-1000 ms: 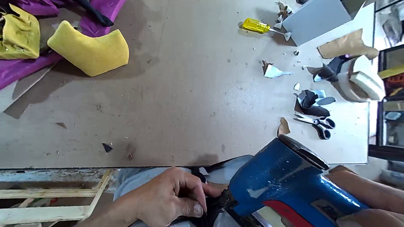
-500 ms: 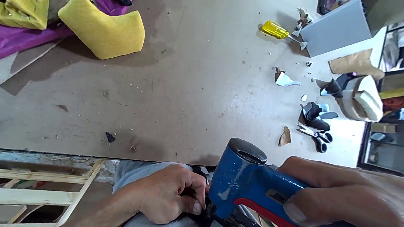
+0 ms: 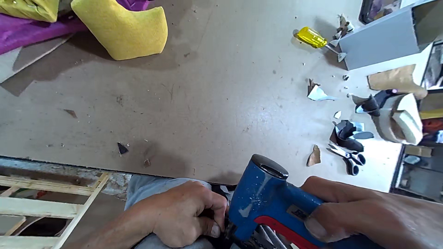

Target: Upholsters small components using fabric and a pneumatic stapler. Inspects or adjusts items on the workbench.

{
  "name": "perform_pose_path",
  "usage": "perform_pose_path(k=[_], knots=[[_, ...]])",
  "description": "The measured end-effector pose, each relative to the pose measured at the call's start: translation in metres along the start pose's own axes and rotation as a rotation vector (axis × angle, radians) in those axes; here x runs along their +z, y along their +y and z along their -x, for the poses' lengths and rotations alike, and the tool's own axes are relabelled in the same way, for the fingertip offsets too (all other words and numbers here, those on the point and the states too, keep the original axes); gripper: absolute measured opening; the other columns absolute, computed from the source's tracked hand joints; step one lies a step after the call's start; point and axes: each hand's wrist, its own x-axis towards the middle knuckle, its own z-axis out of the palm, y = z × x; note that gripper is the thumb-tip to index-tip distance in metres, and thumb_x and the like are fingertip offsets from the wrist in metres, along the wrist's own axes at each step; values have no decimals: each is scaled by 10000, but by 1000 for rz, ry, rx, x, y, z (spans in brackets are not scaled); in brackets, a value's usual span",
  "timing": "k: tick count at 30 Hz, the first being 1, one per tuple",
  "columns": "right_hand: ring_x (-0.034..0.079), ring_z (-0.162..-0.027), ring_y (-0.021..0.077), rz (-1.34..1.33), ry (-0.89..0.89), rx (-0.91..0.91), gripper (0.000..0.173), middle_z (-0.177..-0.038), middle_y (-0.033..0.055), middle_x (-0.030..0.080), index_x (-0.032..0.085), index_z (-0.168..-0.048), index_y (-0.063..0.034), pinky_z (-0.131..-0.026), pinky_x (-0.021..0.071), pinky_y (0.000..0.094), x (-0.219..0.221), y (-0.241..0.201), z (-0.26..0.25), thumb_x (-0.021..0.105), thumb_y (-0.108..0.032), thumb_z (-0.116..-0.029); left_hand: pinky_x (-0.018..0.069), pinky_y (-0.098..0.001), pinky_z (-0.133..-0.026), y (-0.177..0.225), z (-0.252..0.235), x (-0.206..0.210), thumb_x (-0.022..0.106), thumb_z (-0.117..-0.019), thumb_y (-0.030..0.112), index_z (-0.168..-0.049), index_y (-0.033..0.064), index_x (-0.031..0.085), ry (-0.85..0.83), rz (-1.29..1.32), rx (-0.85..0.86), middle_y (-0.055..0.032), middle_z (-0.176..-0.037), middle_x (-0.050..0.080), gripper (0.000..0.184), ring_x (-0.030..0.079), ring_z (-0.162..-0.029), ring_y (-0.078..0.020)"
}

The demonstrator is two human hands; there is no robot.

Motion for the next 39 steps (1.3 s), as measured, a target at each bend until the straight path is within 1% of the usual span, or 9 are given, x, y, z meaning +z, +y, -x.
perform_pose_path(k=[6,22,26,28,30,33,35,37,39], knots=[[667,-522,152,-164,-25,-6,242,-699,62,680,649,-891,-193,-457,574,326,-6,22,-4,522,-398,-902,535,-304,-706,2,-2,-2,611,-993,123,-988,70,707,-29,-16,14,-8,-915,695,109,637,-789,-70],[652,-511,141,24,20,30,218,-649,42,663,645,-837,-171,-455,550,316,3,0,1,506,-323,-911,502,-313,-626,3,-5,0,631,-989,149,-949,86,691,-34,-48,14,6,-784,658,96,609,-689,-79],[610,-466,119,-204,368,-73,167,-650,56,640,641,-892,-142,-411,525,273,-12,12,43,571,-294,-897,575,-337,-861,5,-2,-3,607,-999,141,-1010,71,715,-18,-53,-7,-24,-1218,728,129,698,-1032,-90],[579,-414,120,-243,650,-118,142,-615,64,607,593,-900,-126,-375,506,268,-26,13,64,481,-213,-893,574,-318,-843,5,0,-5,599,-1006,133,-1020,62,709,34,-51,16,-38,-1192,732,132,698,-1016,-89],[570,-413,135,-40,968,-187,177,-583,58,593,580,-885,-86,-379,500,283,-39,18,66,424,-122,-960,562,-278,-810,3,1,-5,586,-1009,113,-1022,45,694,136,-2,64,-40,-1059,721,129,675,-929,-70],[647,-543,280,529,1257,-139,162,-643,110,640,682,-911,-84,-483,540,515,-88,52,36,591,-207,-966,554,-357,-1033,0,-6,-14,521,-1016,41,-1040,13,653,279,172,184,-81,-1204,724,137,675,-1178,-159],[640,-654,395,707,1358,-131,215,-694,163,626,666,-1043,-76,-567,478,649,-114,74,2,661,-273,-956,571,-330,-981,1,-14,-23,501,-1031,48,-1067,25,664,373,214,218,-80,-1290,698,168,674,-1171,-151],[661,-744,435,695,1424,-203,344,-797,201,668,657,-1208,-90,-636,485,697,-133,94,-29,675,-323,-955,588,-236,-735,2,-22,-32,510,-1033,78,-1061,69,685,482,232,179,-29,-1310,683,178,694,-955,-66],[679,-918,435,688,1482,-386,515,-1063,220,690,626,-1374,-77,-750,508,709,-129,108,-48,586,-407,-980,574,-228,-625,3,-30,-39,486,-1040,68,-1079,72,667,564,295,147,-27,-1276,696,186,697,-862,-70]])
